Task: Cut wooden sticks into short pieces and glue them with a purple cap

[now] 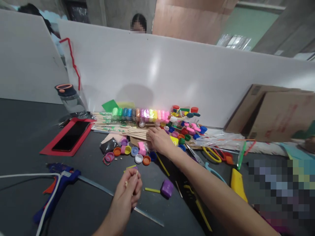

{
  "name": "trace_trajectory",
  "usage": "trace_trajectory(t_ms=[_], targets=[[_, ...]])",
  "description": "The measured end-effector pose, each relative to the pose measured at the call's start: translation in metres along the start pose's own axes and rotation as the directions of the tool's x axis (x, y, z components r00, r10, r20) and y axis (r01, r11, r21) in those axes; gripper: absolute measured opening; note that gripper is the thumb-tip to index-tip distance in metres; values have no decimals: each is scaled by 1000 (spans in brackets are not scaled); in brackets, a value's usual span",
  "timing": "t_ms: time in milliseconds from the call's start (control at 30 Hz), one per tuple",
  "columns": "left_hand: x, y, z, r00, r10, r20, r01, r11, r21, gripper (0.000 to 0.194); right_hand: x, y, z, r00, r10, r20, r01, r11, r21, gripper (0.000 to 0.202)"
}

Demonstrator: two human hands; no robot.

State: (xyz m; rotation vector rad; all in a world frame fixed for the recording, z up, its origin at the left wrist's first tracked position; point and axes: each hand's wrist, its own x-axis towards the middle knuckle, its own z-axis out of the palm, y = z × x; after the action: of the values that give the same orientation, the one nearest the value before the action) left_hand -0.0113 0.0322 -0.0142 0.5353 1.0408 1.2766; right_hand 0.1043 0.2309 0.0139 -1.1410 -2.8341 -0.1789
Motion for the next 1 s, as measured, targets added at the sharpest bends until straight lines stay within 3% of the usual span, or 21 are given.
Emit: trace_trajectory(t_ms=[167,333,433,500,600,767,1000], targets=[[4,9,-3,999,28,-44,-29,999,-20,45,-30,-8,-24,999,52,-16,-52,998,25,21],[5,8,-4,997,47,-56,-47,999,10,49,-116,0,-44,986,166,-20,-166,986,10,25],[5,6,-5,996,73,-51,-72,997,29,48,-181,8,-38,959,283,-33,-284,958,-46,27],[4,4,-5,995,92,-44,-90,995,39,46,-220,9,-27,941,337,-36,-339,937,-87,18],[3,0,-4,993,115,-22,-113,992,63,44,-257,6,-8,929,364,-67,-370,917,-149,22],[4,-3,-5,987,162,-1,-161,981,107,43,-269,7,9,914,394,-98,-405,899,-164,30],[3,2,-6,978,209,-15,-205,969,138,41,-261,17,2,919,370,-137,-387,911,-140,21]])
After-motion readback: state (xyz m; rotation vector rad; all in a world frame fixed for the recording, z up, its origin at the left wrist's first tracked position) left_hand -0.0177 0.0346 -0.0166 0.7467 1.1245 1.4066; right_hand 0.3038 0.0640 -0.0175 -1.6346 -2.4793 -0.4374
